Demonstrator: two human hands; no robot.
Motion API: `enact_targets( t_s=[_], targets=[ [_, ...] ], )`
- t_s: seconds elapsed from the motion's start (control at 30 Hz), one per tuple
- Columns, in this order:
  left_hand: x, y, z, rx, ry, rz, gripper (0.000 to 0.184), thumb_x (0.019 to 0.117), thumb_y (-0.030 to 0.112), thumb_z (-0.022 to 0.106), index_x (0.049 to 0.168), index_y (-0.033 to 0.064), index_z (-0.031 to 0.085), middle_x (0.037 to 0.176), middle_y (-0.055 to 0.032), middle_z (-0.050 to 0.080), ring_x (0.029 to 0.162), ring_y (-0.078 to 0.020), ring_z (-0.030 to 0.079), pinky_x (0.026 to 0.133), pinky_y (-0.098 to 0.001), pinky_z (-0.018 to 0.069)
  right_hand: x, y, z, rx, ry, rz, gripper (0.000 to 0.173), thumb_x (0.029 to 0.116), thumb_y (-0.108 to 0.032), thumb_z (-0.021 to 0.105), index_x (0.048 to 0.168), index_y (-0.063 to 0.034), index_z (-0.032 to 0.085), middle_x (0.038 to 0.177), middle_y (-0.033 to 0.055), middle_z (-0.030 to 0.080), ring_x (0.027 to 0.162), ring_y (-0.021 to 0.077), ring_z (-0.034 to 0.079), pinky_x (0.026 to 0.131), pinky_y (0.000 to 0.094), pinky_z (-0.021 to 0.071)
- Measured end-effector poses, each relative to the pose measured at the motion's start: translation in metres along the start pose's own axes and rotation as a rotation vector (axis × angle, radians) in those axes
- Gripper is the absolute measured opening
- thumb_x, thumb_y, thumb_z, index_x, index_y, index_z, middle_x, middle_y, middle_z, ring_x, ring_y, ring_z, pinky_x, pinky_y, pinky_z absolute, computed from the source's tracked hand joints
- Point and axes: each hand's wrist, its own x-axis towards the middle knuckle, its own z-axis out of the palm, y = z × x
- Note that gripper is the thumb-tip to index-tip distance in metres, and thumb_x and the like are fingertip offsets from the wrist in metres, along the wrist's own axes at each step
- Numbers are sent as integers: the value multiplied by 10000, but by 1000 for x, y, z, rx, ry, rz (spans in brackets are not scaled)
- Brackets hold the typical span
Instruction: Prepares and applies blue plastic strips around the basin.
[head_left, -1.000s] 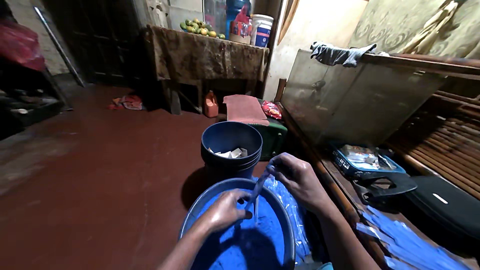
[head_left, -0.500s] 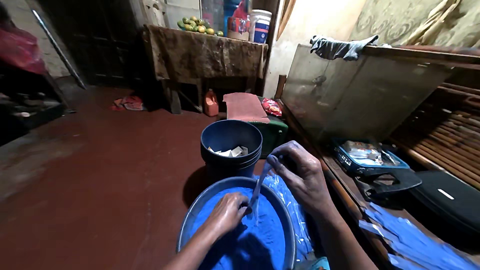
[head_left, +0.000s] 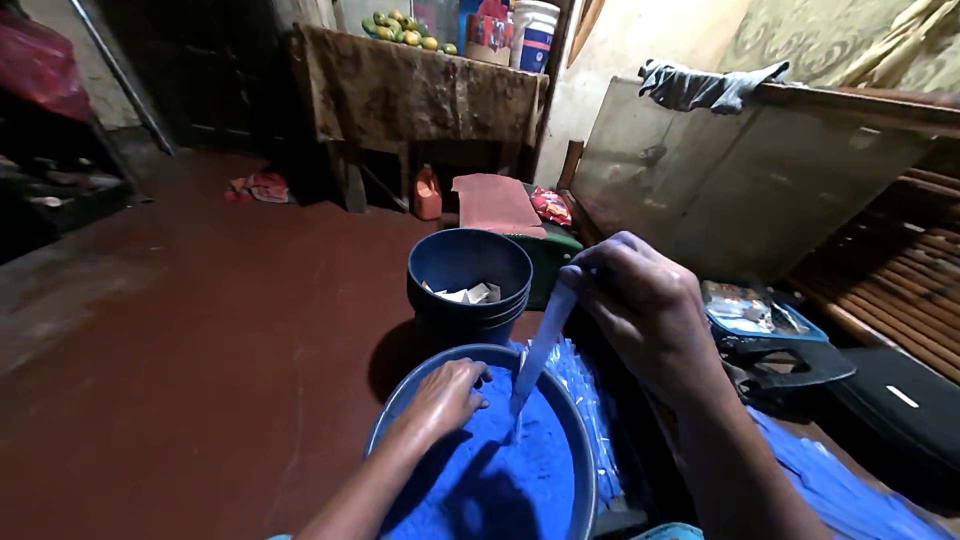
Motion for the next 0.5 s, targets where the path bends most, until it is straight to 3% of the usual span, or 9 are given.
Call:
enact_targets(
  t_s=[0.1, 0.23, 0.3, 0.43, 0.5],
  targets=[
    [-5, -1, -5, 26, 16, -14, 352, 993, 149, 659, 1329, 48, 648, 1265, -170, 670, 1159, -334, 648, 1022, -528, 484, -8, 2, 8, -16, 2, -3, 125, 947, -169, 664, 934, -55, 714, 834, 40, 606, 679, 117, 564, 622, 289, 478],
    [-10, 0, -8, 27, 13, -17, 340, 987, 143, 667, 1315, 54, 660, 1260, -160, 676, 1150, -321, 654, 1020, -518, 487, -9, -4, 2, -34, 53, -7, 135, 961, -170, 640, 933, -56, 705, 861, 36, 612, 714, 92, 572, 617, 241, 489],
    [-11, -3, -7, 20, 0, -16, 351, 973, 136, 682, 1315, 59, 663, 1257, -148, 683, 1136, -312, 661, 1014, -515, 492, -11, -3, 9, -5, -6, 14, 104, 930, -134, 678, 922, -35, 708, 858, 68, 617, 697, 142, 585, 621, 312, 501],
    [-12, -2, -8, 13, -19, -19, 372, 961, 134, 698, 1323, 57, 658, 1257, -145, 686, 1116, -312, 671, 1009, -515, 499, -8, -6, 6, -26, 20, -9, 117, 950, -155, 651, 932, -52, 703, 866, 50, 622, 707, 118, 586, 618, 275, 502],
    [-14, -4, -6, 6, -23, -17, 379, 955, 137, 700, 1320, 47, 656, 1245, -150, 689, 1118, -316, 672, 1011, -523, 498, -9, -5, 11, -8, -49, 9, 99, 923, -128, 683, 931, -32, 707, 878, 84, 632, 715, 172, 609, 632, 348, 521]
  ],
)
